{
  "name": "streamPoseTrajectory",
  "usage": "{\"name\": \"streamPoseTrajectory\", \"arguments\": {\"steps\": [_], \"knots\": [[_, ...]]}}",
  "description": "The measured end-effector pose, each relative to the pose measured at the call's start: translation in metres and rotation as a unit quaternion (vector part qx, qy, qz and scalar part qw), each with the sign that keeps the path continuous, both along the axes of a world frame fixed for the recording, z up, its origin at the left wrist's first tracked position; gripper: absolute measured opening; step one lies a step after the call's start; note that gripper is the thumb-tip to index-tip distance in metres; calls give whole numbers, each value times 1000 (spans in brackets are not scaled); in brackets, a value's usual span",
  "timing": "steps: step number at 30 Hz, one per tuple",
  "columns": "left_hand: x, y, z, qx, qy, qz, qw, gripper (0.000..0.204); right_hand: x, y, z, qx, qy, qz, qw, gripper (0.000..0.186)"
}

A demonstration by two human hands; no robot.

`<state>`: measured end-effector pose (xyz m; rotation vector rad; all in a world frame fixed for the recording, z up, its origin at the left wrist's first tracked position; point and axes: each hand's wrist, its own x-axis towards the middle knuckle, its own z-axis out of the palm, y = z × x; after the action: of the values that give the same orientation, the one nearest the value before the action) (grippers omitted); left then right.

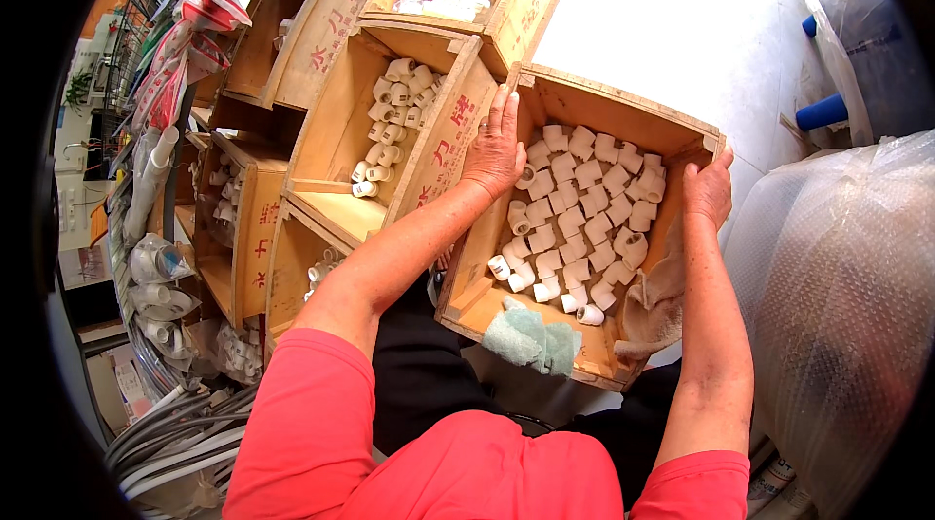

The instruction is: The person transfers small white plastic parts from a wooden crate on the left to a wooden crate on the right. They pick up the parts one by one with their left hand and place them into the second crate, occasionally adjusting the pile.

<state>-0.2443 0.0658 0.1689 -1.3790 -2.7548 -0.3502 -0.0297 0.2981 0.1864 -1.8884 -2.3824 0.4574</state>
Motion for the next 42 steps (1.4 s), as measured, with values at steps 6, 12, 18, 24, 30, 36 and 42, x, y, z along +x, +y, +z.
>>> {"name": "streamPoseTrajectory", "arguments": {"steps": [6, 12, 18, 24, 30, 36, 42], "knots": [[0, 0, 0, 4, 0, 1, 1000, 83, 1, 1, -2, 5, 3, 1, 1000, 63], [0, 0, -2, 8, 0, 0, 1000, 83, 1, 1, -3, 8, 6, 3, 1000, 64], [-1, 0, -2, 8, -3, 2, 1000, 83, 1, 2, -4, 8, 7, 3, 1000, 64], [1, 1, 3, 18, -36, 2, 999, 77, 2, 1, -3, 9, 6, 1, 1000, 63], [0, 0, 4, 10, -36, 2, 999, 78, 1, 2, -6, 15, 9, 7, 1000, 63], [1, 1, 5, 14, -34, -1, 999, 78, 2, 3, -6, 14, 0, 5, 1000, 63], [-1, 0, 1, 6, -10, 1, 1000, 81, 1, 1, -4, 13, 5, 7, 1000, 64]]}}
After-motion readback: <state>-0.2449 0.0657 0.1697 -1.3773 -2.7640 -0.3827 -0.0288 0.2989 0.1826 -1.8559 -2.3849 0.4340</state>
